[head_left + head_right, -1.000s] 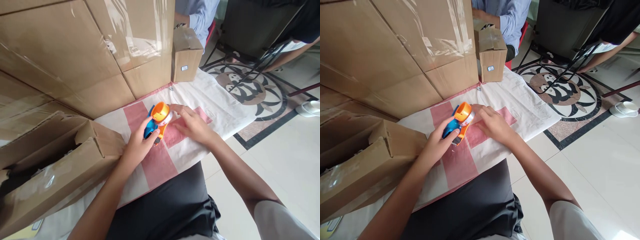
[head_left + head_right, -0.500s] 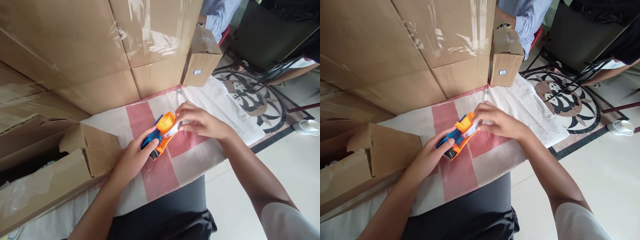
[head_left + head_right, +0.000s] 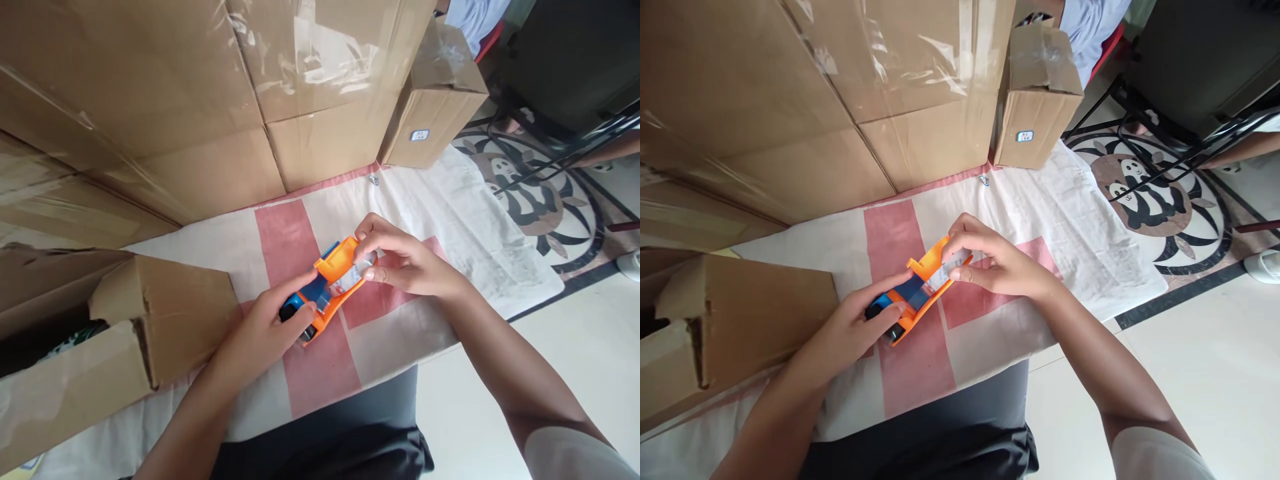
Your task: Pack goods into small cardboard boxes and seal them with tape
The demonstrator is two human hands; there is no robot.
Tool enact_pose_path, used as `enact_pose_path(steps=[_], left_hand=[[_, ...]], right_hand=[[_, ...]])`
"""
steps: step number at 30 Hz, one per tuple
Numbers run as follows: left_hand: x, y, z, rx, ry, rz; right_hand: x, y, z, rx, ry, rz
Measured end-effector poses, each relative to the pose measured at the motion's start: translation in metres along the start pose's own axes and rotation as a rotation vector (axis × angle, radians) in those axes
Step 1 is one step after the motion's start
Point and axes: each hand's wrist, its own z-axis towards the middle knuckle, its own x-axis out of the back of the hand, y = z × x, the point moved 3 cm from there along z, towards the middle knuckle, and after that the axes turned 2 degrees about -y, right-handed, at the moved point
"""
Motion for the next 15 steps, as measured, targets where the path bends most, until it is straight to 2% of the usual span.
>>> enact_pose_path(steps=[2,6,10,12,15], left_hand=[[0.0,-0.001,-0.001,0.001,0.003,0.018],[0.001,-0.006,-0.004,-0.084,-0.024,0.076],[0.0,-0.012,-0.005,-0.082,-0.063,0.105],[0.002,-0.008,-0.004,-0.17,0.027,0.217],[0.007,0.01,-0.007,-0.443,0.324,0.446]], right_hand=[[-0.001,0.001,0.001,-0.019,-0.01,0.044],[-0.001,0.007,-0.001,-0.102,-0.037,0.143],[-0.005,0.014,-0.002,-0.265,-0.16,0.278],[-0.007,0.016,-0.002,-0.294,-0.189,0.291],[-0.012,0.017,-0.001,-0.282,-0.156,0.218]])
